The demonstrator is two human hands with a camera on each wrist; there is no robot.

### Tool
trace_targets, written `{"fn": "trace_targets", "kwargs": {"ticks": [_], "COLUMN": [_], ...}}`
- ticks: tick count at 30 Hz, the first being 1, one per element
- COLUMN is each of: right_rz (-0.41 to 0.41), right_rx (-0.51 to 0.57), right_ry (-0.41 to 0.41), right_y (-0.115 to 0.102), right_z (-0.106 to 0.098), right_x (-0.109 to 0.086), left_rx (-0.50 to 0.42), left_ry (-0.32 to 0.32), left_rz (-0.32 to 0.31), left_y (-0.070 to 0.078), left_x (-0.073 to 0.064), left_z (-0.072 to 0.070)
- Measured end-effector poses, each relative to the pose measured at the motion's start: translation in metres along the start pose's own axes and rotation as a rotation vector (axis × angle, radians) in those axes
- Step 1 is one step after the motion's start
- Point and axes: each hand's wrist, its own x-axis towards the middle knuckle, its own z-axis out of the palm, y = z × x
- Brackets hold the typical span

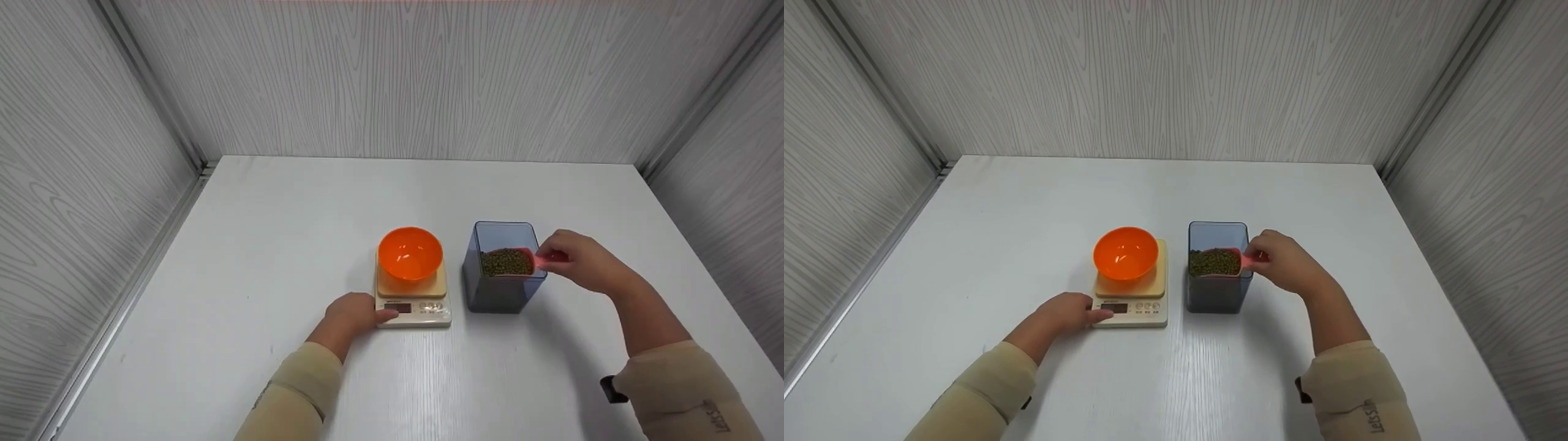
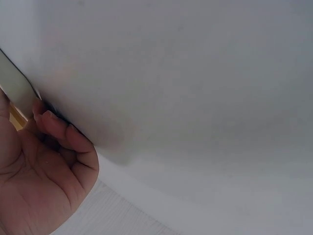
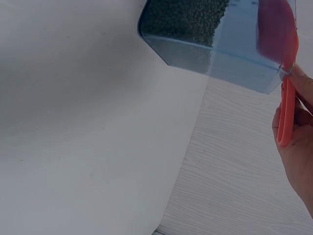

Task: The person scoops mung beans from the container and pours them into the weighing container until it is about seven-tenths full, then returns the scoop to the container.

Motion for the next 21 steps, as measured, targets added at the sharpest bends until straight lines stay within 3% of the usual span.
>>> {"fn": "trace_targets", "kwargs": {"ticks": [21], "right_rz": [0.083], "right_rx": [0.169], "right_ry": [0.081], "right_y": [0.012], "right_z": [0.007], "right_x": [-0.015], "left_rx": [-0.015], "left_ry": [0.009], "left_rz": [0.007], "left_y": [0.000], "left_x": [-0.002], "left_z": [0.000]}}
